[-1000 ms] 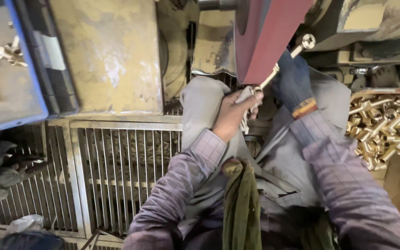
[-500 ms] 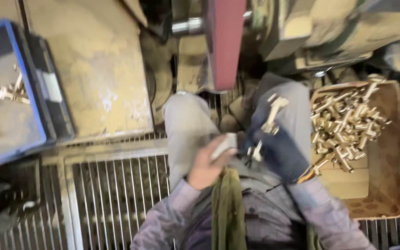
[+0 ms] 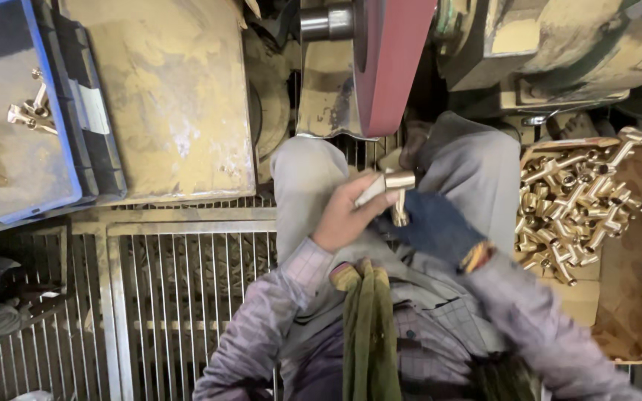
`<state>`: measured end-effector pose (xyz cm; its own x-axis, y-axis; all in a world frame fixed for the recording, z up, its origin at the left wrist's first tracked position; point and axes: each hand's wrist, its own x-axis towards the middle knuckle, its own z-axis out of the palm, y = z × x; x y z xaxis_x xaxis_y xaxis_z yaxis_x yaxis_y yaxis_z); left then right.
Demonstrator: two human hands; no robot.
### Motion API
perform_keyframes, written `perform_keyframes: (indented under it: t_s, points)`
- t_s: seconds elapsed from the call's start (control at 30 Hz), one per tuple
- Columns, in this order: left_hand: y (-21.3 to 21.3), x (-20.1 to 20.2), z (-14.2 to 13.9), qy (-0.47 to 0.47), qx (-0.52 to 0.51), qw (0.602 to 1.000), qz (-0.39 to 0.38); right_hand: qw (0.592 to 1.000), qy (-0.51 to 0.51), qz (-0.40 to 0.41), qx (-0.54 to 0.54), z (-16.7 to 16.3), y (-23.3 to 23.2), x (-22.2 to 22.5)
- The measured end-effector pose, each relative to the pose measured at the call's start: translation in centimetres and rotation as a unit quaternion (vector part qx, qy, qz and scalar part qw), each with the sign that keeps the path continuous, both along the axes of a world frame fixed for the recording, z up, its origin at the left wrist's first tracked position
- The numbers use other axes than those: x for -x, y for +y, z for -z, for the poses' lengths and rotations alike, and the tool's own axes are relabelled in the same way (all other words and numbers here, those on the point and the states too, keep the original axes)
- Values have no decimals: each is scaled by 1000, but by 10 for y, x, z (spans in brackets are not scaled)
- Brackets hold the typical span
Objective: The person sits on a metal grate floor and uses a belt sander to polish small brass-colored metal parts. They hold each part with a cloth against the moving belt, rotate it to smooth different surfaces, and then place the finished parts into a blue plastic crate.
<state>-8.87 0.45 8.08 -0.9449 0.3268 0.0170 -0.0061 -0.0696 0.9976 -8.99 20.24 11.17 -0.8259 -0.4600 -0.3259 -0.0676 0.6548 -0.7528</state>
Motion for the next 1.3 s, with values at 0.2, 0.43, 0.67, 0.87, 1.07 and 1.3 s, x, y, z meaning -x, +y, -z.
perform_keyframes:
  t_s: [0.2,0.43,0.67,0.87,1.07,1.3]
  points:
    - [10,47,52,-152,-80,984,-56,988,147,-52,-14,56,-10,59]
    - [12,54,118,-276,-57,955,-92,984,-109,-58,132,83,-16,62]
    - [28,71,186,-462,-202,838,-210,856,-427,160,244,69,-14,96]
    - [26,66,174,-390,-221,875,-184,863,-416,138,253,71,-13,85]
    - [12,42,99,-190,-2,979,-76,996,-20,-45,76,83,-6,50]
    - [7,39,55,-59,-16,993,-106,997,72,-24,-28,74,-9,60]
